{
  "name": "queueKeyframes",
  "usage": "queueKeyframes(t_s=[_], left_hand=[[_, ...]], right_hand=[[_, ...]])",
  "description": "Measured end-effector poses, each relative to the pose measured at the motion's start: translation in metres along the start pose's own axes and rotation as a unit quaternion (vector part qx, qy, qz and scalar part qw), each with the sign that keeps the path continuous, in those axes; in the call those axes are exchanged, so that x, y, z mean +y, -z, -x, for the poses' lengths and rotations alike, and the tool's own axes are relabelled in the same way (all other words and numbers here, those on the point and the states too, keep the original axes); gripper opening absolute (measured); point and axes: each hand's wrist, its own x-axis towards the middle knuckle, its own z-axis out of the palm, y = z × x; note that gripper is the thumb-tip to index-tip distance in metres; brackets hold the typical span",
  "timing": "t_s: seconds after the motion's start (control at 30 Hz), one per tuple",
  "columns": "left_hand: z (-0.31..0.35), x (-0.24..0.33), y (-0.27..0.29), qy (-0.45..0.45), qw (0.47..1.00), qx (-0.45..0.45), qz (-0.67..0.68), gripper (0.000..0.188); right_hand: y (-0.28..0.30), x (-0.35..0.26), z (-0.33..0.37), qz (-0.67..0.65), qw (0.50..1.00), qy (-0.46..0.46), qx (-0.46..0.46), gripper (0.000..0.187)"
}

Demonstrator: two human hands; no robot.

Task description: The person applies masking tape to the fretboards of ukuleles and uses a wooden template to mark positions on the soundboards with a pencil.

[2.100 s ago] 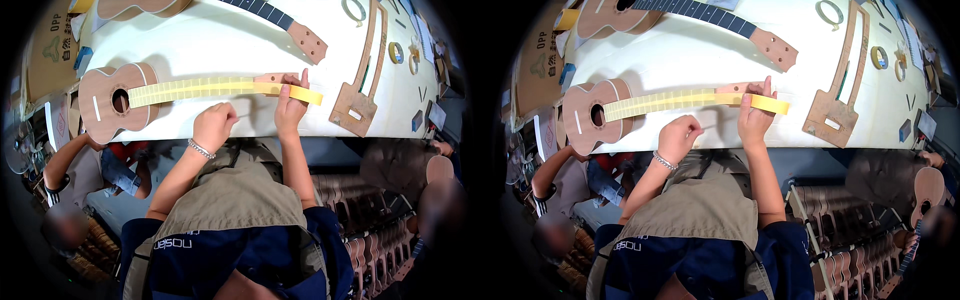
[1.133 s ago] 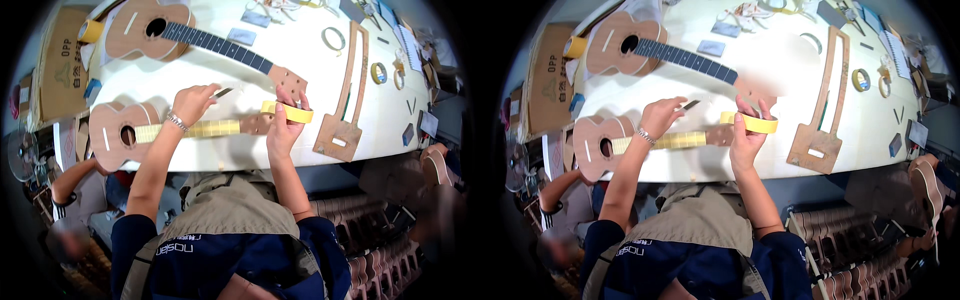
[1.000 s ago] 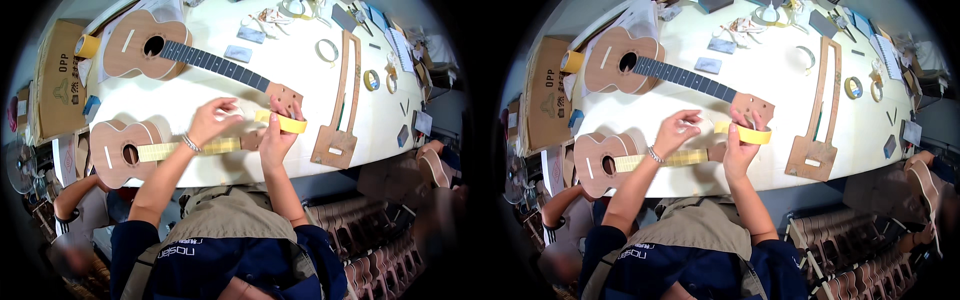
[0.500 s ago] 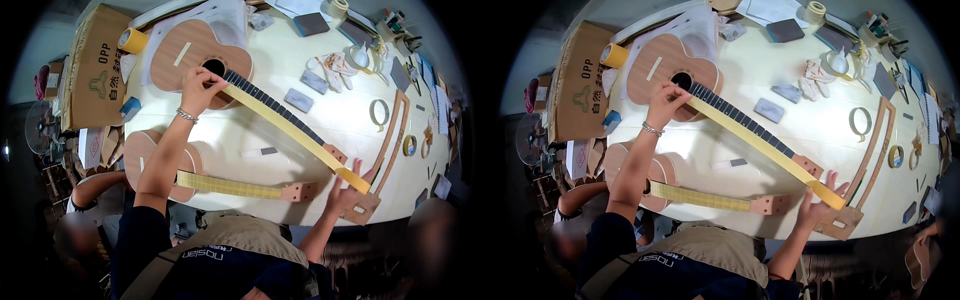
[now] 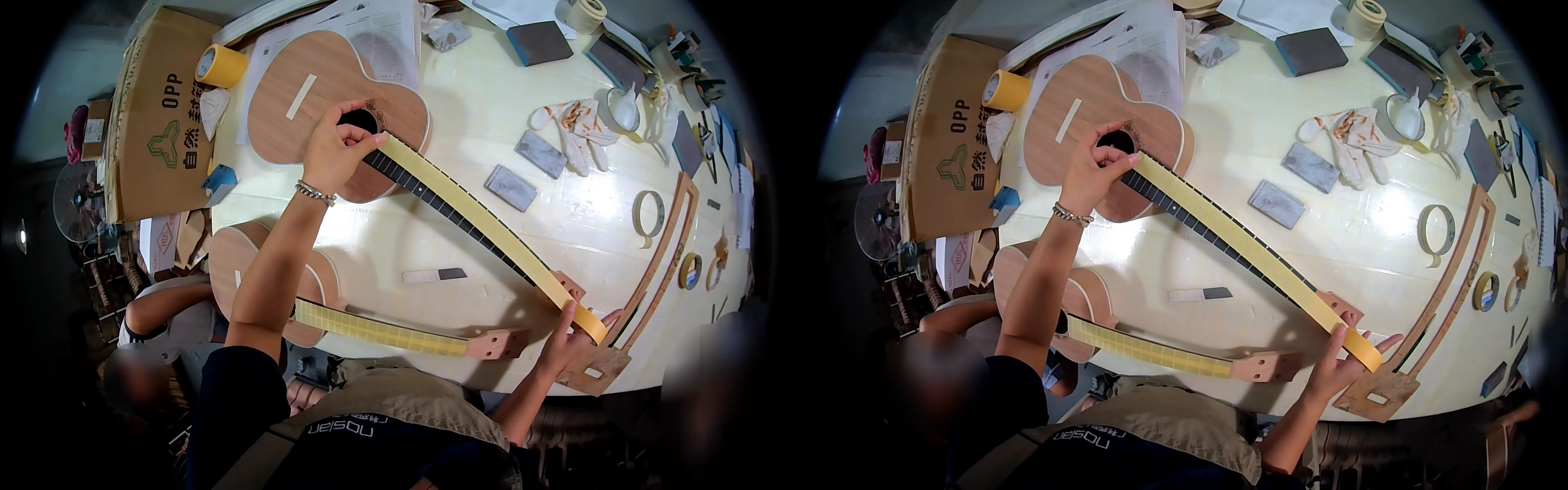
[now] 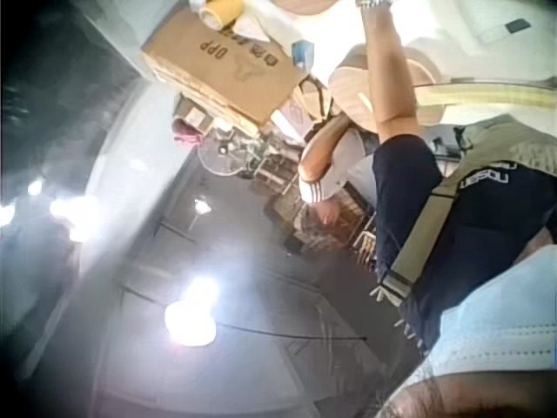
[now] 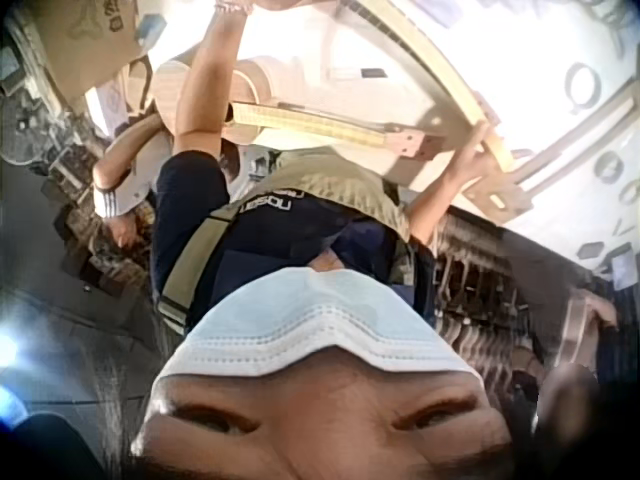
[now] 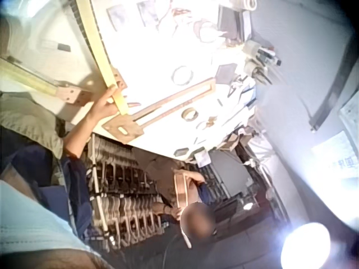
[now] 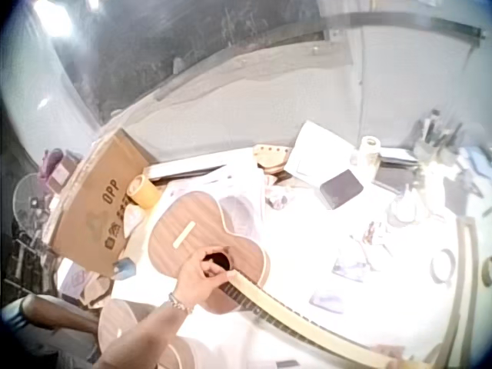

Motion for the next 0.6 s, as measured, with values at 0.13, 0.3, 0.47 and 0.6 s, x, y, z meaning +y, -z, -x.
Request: queueKeyframes(t_s=[0.13,0.3,0.47,0.6], left_hand=[[0.0,0.001,-0.003,0.016,0.999,0.023,0.025,0.059],[-0.006,-0.005,-0.006,-0.062,0.978,0.106,-0.167,0.053],[0.037,-0.011,-0.012,-0.291,0.846,0.009,-0.446,0.063],[0.037,-0.021,-0.018,-0.3,0.81,0.015,-0.504,0.07]], right_hand=[[-0.001,0.0,0.002,-0.036,0.999,-0.024,0.0,0.028],[-0.005,-0.005,0.004,-0.106,0.993,-0.052,0.021,0.041],[-0.006,-0.012,-0.003,-0.068,0.997,-0.009,0.036,0.081],[-0.012,-0.02,-0.003,-0.092,0.992,-0.047,0.077,0.083]])
